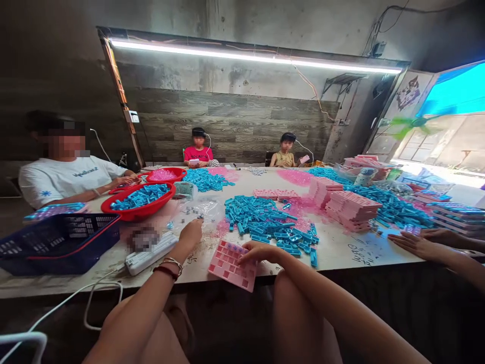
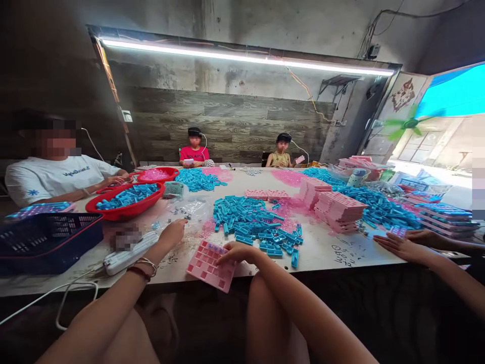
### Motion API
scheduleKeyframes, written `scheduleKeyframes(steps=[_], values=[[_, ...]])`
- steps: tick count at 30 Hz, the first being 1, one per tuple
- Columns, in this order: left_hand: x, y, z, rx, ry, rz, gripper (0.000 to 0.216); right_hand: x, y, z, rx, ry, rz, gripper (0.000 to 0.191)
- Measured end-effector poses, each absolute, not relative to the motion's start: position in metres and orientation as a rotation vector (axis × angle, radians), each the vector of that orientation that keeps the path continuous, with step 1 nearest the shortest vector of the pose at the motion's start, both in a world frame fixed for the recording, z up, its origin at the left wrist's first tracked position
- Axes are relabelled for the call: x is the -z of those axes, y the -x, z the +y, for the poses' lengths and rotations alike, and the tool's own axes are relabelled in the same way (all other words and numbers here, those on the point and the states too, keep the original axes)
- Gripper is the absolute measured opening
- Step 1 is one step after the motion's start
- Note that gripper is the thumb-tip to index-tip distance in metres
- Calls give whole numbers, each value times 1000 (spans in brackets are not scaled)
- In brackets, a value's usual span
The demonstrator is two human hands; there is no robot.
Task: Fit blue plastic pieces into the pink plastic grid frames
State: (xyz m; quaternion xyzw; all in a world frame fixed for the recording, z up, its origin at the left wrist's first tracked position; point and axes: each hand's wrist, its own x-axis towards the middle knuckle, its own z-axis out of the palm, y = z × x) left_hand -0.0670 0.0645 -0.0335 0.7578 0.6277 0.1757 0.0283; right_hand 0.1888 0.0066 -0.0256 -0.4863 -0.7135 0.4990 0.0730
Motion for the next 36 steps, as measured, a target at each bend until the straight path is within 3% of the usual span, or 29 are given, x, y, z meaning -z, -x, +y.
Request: scheduleKeyframes(steps=[4, 8, 11, 16, 21, 25, 30, 36], values=[[42, 88, 91, -439, -2412, 1847, 45, 37, -187, 18, -723, 1480, -2363, 41], [52, 99, 110, -366, -2489, 1722, 36, 47, -182, 35, -471, 1284, -2363, 41], [56, 101, 114, -366, -2513, 1667, 26, 46, -163, 50, -404, 1233, -2318, 27], [48, 99, 111, -438, -2462, 1747, 22, 46, -128, 74, -284, 1270, -2451, 34], [33, 82, 100, -573, -2458, 1686, 22, 51, -132, 85, -236, 1200, -2524, 22], [21, 57, 81, -868, -2274, 1460, 24, 49, -137, 87, -225, 1144, -2540, 37], [12, 24, 55, -958, -2090, 1295, 23, 42, -131, 83, -227, 1183, -2636, 19], [18, 5, 41, -946, -2116, 1271, 24, 41, -136, 77, -203, 1279, -2567, 19]])
